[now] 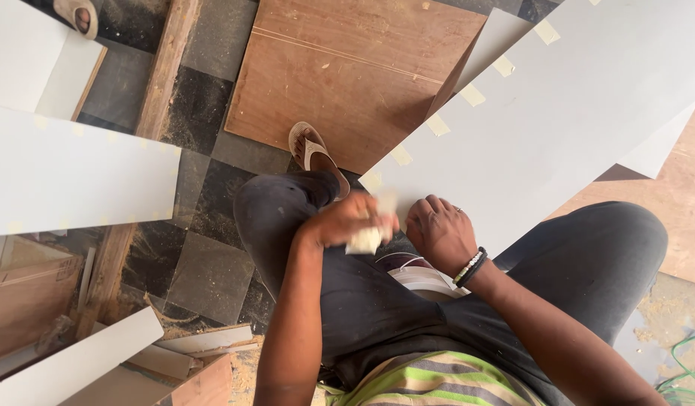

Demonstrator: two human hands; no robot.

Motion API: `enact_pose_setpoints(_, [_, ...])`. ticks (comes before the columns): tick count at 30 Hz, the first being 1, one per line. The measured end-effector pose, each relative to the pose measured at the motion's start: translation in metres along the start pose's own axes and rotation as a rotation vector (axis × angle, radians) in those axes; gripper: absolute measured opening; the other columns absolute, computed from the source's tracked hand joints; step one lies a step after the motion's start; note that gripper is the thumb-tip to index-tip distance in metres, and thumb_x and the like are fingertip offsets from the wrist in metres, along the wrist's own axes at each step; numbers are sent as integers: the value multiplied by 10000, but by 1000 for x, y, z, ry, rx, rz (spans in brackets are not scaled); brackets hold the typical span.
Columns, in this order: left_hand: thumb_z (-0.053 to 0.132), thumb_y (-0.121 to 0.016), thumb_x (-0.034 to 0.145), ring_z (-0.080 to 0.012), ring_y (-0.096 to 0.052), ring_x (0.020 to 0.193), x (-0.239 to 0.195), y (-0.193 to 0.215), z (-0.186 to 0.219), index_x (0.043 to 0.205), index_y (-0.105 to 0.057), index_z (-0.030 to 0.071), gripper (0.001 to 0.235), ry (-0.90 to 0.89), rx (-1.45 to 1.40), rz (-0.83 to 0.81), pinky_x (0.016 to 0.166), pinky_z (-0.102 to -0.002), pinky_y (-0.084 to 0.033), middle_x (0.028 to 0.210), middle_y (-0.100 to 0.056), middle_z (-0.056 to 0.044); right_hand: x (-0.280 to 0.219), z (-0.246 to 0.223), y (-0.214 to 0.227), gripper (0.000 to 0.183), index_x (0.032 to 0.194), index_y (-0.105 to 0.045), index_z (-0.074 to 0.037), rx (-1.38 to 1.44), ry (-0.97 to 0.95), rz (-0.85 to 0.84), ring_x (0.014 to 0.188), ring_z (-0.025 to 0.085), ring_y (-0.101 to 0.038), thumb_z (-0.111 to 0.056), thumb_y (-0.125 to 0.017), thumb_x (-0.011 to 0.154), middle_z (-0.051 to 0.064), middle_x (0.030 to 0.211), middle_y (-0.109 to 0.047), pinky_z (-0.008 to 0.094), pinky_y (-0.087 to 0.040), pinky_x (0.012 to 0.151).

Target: Applying small pieces of masking tape to the edges of a white melamine board to secure edge banding.

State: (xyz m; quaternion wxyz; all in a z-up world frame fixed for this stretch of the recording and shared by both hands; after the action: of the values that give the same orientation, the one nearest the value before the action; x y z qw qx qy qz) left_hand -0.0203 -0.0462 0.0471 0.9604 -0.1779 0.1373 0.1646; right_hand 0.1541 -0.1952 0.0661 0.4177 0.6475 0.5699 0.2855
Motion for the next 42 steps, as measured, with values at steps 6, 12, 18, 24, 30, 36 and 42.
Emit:
enact_pose_setpoints(6, [563,-624,944,-119,-636,620,11,-3,-23,874,-779,45,546,446,392,-42,585,-296,-518,726,-736,-53,-17,-18,5,76,921,-700,-93,309,-70,-122,692,262,-699,-159,-678,888,81,862,-710,396,-562,636])
enact_pose_setpoints(12, [466,-707,877,-188,-715,760,31,-11,-61,965,-774,-1,480,360,549,-126,716,-349,-555,833,-776,-130,-38,-49,5,135,953,-735,-82,451,-14,-245,652,225,-705,-117,-732,822,82,835,-715,353,-565,600])
enact_pose_setpoints(18, [366,-791,778,-304,-742,857,46,-11,-92,1022,-770,34,412,498,813,-32,800,-408,-563,951,-762,-205,-24,-38,7,87,896,-775,-114,461,49,-37,652,207,-695,-108,-726,824,56,808,-722,337,-566,608])
enact_pose_setpoints(24, [447,-740,848,-276,-741,971,41,-28,-79,1058,-792,150,368,601,858,41,856,-402,-553,1044,-776,-110,-2,1,8,112,957,-759,-77,470,-137,59,739,215,-727,-154,-727,883,82,885,-725,329,-567,674])
enact_pose_setpoints(30, [469,-795,790,-272,-730,1009,45,-7,-82,1138,-744,151,474,533,823,127,862,-404,-560,1094,-760,-110,-3,9,10,173,984,-752,-65,539,-113,59,832,196,-741,-226,-726,927,73,916,-744,326,-572,742])
enact_pose_setpoints(36, [384,-776,808,-323,-698,1010,61,29,-164,1104,-716,55,447,621,1055,299,825,-421,-563,1078,-704,-176,-2,12,9,192,997,-749,-63,555,-111,61,840,197,-744,-243,-720,937,72,921,-742,334,-579,740])
enact_pose_setpoints(42, [364,-717,914,-352,-749,955,25,35,-82,1064,-738,22,374,521,861,759,851,-438,-581,999,-760,-201,-1,11,11,189,1008,-758,-67,528,-131,46,829,191,-743,-237,-719,935,79,935,-745,322,-581,716])
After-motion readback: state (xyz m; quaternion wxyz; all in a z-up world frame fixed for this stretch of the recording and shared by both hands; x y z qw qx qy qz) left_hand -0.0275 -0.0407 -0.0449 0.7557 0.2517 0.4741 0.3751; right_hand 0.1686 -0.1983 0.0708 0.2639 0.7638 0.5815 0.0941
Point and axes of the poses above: each hand's wrist, its own x-axis towards the middle knuckle, its own y-axis out of the back of the hand, z = x × y, the point moved 1 cm from there along x, towards the middle knuckle
